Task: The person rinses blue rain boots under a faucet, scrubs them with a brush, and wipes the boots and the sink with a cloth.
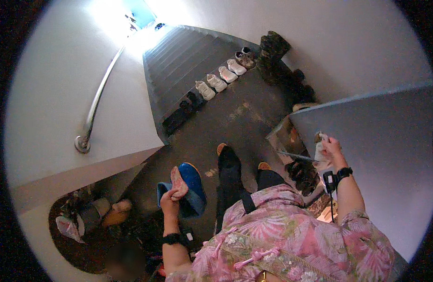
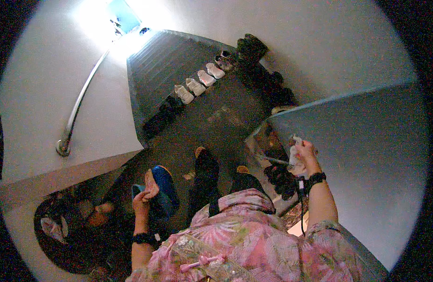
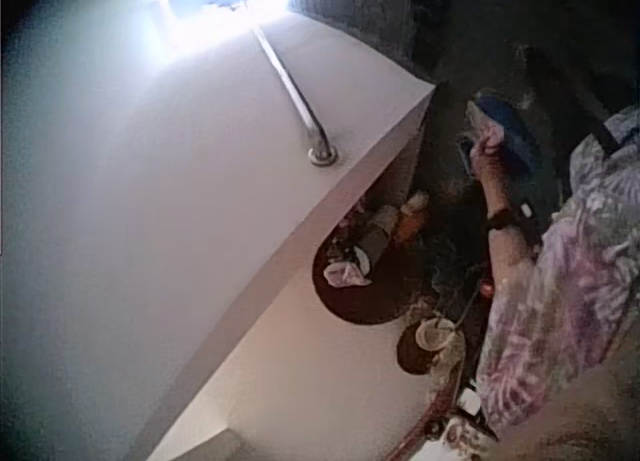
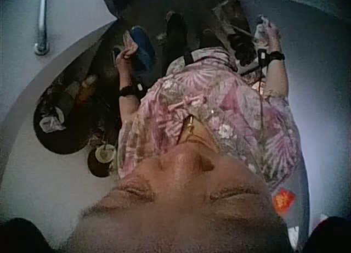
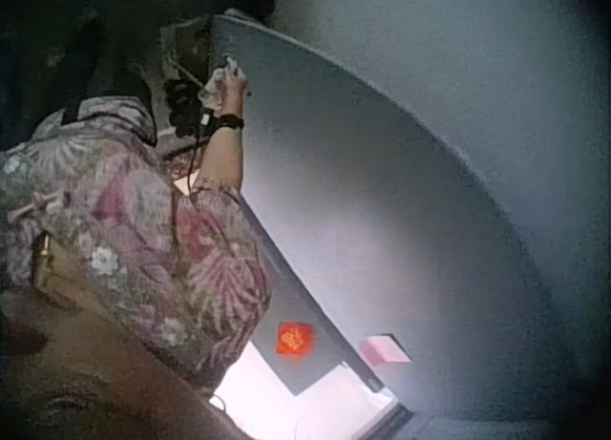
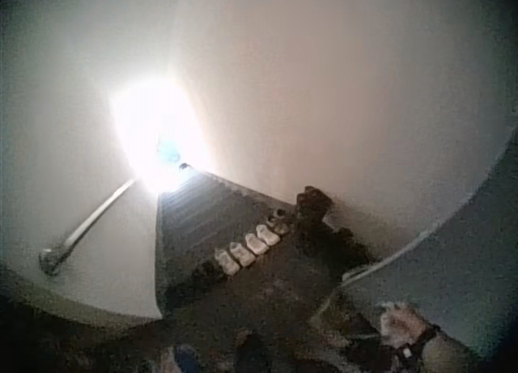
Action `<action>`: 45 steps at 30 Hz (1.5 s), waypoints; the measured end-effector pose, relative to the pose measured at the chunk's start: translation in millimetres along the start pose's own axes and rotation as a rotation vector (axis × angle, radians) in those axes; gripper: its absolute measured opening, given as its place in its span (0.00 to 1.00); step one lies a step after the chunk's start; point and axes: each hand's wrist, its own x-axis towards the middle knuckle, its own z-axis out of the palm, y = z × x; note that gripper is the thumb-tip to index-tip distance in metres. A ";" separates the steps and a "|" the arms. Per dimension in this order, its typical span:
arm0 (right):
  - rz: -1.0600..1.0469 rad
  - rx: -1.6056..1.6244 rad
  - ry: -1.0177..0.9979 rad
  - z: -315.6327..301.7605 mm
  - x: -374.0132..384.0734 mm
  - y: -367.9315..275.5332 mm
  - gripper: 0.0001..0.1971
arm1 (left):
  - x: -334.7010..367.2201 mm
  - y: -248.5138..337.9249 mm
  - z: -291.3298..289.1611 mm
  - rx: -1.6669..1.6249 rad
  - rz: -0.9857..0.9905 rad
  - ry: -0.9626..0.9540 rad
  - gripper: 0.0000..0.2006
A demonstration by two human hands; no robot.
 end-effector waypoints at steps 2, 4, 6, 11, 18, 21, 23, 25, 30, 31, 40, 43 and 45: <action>0.065 -0.391 0.105 11.8 -0.4 -6.1 0.14 | 51.8 -26.7 -7.9 -0.087 -0.059 -0.067 0.09; 0.120 -0.350 0.091 21.2 -13.0 -30.1 0.16 | 95.1 -26.9 -17.0 -0.048 -0.075 -0.118 0.09; 0.176 -0.308 0.085 18.7 -18.4 -36.2 0.18 | 130.4 -15.9 -21.6 0.014 -0.017 -0.164 0.09; 0.248 -0.669 0.101 7.4 -8.6 -23.7 0.24 | 173.1 23.6 -26.6 0.159 0.160 -0.150 0.09; 0.195 -0.828 0.096 11.2 11.5 -13.5 0.24 | 198.0 49.6 -37.1 0.308 0.218 -0.189 0.08; 0.350 -0.795 0.021 39.5 6.1 -56.9 0.23 | 187.6 41.4 -38.2 0.359 0.213 -0.197 0.08; 0.308 -0.783 -0.038 49.1 15.5 -64.4 0.23 | 187.9 45.2 -34.0 0.379 0.227 -0.220 0.08; 0.298 -0.700 -0.087 82.3 21.8 -104.8 0.22 | 199.6 53.8 -37.5 0.424 0.229 -0.252 0.08; 0.147 -0.683 -0.092 135.0 89.1 -161.2 0.14 | 258.7 100.4 -25.0 0.407 0.217 -0.290 0.10; 0.159 -0.680 -0.085 143.8 100.3 -180.2 0.14 | 271.9 109.7 -20.7 0.406 0.223 -0.302 0.10; 0.168 -0.757 -0.091 158.3 163.8 -193.8 0.11 | 385.8 146.6 43.6 0.355 0.320 -0.316 0.09; 0.286 -0.841 -0.047 167.1 157.6 -202.6 0.12 | 418.0 152.3 62.1 0.271 0.357 -0.318 0.09; 0.235 -0.877 -0.085 173.1 160.0 -209.3 0.12 | 432.5 150.5 76.4 0.224 0.364 -0.269 0.10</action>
